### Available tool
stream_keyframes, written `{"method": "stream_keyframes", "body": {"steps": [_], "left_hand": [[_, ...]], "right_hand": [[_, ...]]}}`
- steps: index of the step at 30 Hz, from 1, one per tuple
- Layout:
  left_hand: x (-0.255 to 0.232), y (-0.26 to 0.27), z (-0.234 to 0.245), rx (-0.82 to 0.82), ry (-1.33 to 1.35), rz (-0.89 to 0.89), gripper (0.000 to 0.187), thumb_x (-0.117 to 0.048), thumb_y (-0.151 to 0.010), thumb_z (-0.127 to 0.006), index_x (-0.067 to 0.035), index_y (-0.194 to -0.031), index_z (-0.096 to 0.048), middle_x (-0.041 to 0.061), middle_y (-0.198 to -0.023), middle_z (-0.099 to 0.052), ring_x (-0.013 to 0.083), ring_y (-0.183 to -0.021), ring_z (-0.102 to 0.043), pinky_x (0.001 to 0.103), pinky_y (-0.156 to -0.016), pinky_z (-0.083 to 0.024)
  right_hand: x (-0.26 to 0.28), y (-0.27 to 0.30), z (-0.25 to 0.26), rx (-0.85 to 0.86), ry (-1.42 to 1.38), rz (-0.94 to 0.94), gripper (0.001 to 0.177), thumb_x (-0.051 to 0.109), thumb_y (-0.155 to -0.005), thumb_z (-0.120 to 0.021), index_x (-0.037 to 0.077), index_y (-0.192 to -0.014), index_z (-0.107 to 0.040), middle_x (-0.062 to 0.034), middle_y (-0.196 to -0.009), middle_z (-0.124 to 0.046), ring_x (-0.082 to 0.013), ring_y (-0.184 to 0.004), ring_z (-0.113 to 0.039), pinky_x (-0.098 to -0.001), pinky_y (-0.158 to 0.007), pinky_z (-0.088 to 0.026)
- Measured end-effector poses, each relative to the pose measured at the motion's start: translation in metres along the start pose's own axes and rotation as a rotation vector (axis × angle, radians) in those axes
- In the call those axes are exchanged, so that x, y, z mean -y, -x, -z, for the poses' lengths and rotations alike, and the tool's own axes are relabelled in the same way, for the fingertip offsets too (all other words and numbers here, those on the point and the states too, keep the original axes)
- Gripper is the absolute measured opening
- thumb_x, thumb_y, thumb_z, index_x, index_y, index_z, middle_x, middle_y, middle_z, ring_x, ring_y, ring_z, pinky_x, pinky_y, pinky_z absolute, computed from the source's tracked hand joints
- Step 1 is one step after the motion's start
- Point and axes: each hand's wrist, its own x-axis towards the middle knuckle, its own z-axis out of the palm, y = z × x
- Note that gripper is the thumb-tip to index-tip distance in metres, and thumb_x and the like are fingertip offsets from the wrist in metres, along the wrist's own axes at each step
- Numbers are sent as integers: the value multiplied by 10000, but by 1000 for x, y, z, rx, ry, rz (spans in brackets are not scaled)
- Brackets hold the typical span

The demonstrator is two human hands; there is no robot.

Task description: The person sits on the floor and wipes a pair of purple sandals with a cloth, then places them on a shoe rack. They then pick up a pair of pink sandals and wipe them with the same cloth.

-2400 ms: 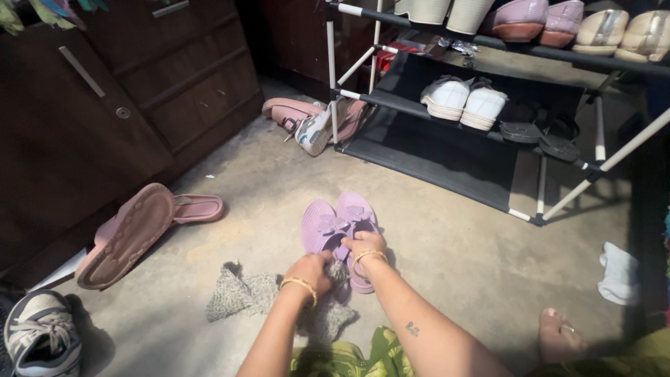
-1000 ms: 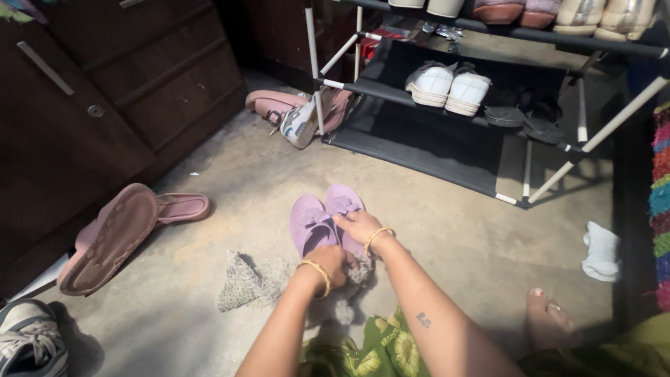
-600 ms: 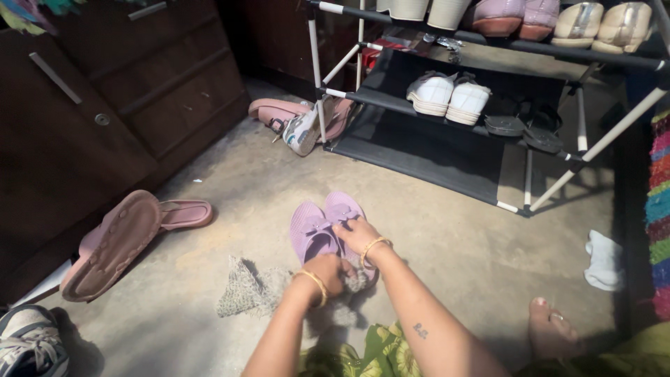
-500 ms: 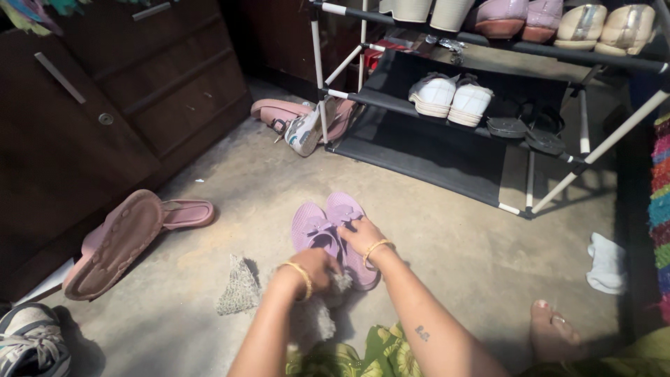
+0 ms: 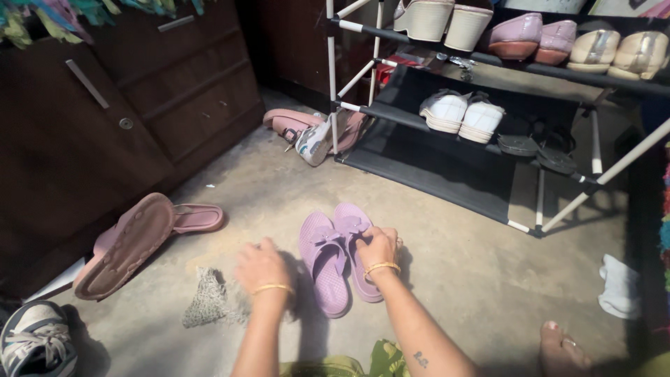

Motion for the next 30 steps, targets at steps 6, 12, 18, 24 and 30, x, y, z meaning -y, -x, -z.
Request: {"method": "stream_keyframes", "body": {"steps": [6, 12, 18, 24, 30], "left_hand": [[-58, 50, -36, 186, 237, -129, 395, -393, -890, -655, -123, -1153, -534, 207, -1100, -582, 411, -1030, -620, 506, -831, -553], [-66, 70, -73, 257, 62, -141, 177, -279, -1012, -545, -169, -1152, -553, 148, -1144, -599, 356, -1035, -656, 457, -805, -588], [-57, 54, -96, 351, 142, -110, 248, -292, -979, -583, -143, -1176, -606, 192, -1189, -629, 370, -1054, -670, 452, -866, -565], [-27, 41, -45, 281, 87, 42, 629, -569, -833, -730, -118, -1227, -537, 155, -1266, -569, 356, -1176, -607, 469, -964, -519], [-46, 63, -23, 469, 37, 24, 895, -642, -789, -775, -280, -1498, -364, 153, -1387, -460, 368, -1312, -467, 492, -1047, -441]], "right_hand": [[27, 21, 19, 269, 107, -171, 483, 290, -719, -901, 256, -1163, -714, -89, -1504, -396, -393, -1397, -388, -494, -1146, -377], [28, 39, 34, 481, 201, -221, 663, 342, -734, -906, 307, -1332, -620, -81, -1608, -254, -373, -1491, -291, -502, -1193, -346], [15, 44, 27, 528, 277, -240, 849, 276, -749, -866, 354, -1479, -441, -106, -1646, -192, -381, -1494, -295, -490, -1210, -336], [-1, 41, 30, 454, 270, -236, 811, 270, -767, -829, 333, -1485, -457, -111, -1612, -283, -385, -1499, -302, -507, -1208, -342], [-2, 50, 29, 499, 282, -229, 940, 291, -752, -862, 340, -1544, -358, -140, -1603, -251, -385, -1502, -268, -519, -1205, -330]]}}
